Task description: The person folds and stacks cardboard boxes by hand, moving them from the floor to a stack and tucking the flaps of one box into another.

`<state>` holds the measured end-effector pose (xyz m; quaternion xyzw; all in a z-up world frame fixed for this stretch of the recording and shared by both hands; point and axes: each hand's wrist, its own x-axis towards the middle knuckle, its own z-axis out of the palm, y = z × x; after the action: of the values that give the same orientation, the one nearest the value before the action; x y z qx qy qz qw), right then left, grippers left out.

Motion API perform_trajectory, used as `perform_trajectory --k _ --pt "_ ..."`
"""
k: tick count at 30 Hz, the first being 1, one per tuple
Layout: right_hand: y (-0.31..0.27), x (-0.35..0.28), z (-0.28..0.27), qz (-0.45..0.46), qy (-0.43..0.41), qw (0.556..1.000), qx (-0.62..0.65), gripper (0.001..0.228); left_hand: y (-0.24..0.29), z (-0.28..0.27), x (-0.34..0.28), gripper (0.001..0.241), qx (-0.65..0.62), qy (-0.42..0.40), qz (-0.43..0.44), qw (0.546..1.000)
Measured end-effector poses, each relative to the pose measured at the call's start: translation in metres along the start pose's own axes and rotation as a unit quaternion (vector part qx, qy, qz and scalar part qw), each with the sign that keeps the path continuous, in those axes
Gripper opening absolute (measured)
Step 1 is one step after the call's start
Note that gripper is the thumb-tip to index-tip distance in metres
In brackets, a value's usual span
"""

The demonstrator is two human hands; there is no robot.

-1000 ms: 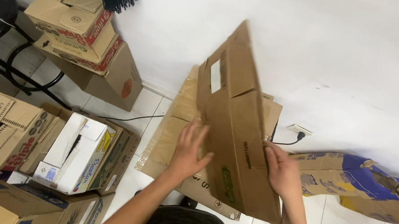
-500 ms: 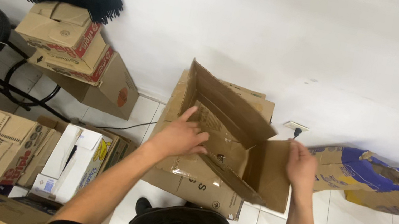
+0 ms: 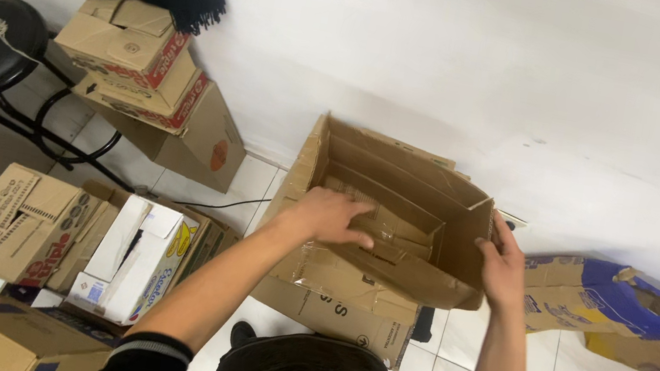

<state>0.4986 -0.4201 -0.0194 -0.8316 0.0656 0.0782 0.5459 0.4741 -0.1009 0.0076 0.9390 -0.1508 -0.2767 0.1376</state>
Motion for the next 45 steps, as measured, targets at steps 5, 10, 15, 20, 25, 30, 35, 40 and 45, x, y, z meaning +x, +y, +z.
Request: perform_trajectory --k 5,10,15,20,25,30,35,40,45 --pt "0.040 0.038 -0.022 -0.095 -0.007 0.995 -0.029 0.059 0.010 -0.001 0.005 0.096 -0.001 0.045 -0.081 0.996" --pt "0.008 0.020 -0.028 -0.088 0.027 0.995 -0.041 0.063 -0.002 0.004 0.008 0.111 0.085 0.044 -0.199 0.975" --pt "0.032 0.037 -0.010 -0.090 0.016 0.992 -0.089 0.064 0.001 0.005 0.012 0.093 0.141 0.090 -0.173 0.971" --pt "0.001 0.013 0.014 -0.050 -0.026 0.998 0.029 0.065 -0.007 0.007 0.044 0.126 0.108 0.091 -0.146 0.979" --pt "0.020 0.020 0.047 -0.173 -0.117 0.977 -0.041 0.070 -0.014 0.021 0.062 0.139 0.118 0.091 -0.163 0.975" --pt "0.110 0.089 0.076 -0.145 -0.107 0.876 -0.447 0.045 -0.007 0.015 0.025 0.090 0.111 0.252 -0.113 0.955" --pt "0.024 0.067 0.066 -0.223 -0.030 0.821 -0.525 0.088 -0.042 0.032 -0.016 0.097 0.004 0.323 -0.252 0.912" --pt "0.003 0.090 0.070 -0.250 -0.063 0.785 -0.563 0.135 -0.064 0.044 -0.034 0.079 -0.241 0.254 -0.276 0.895" --pt "0.008 0.092 0.079 -0.275 -0.110 0.726 -0.621 0.082 -0.069 0.040 -0.046 0.073 -0.300 0.288 -0.255 0.873"
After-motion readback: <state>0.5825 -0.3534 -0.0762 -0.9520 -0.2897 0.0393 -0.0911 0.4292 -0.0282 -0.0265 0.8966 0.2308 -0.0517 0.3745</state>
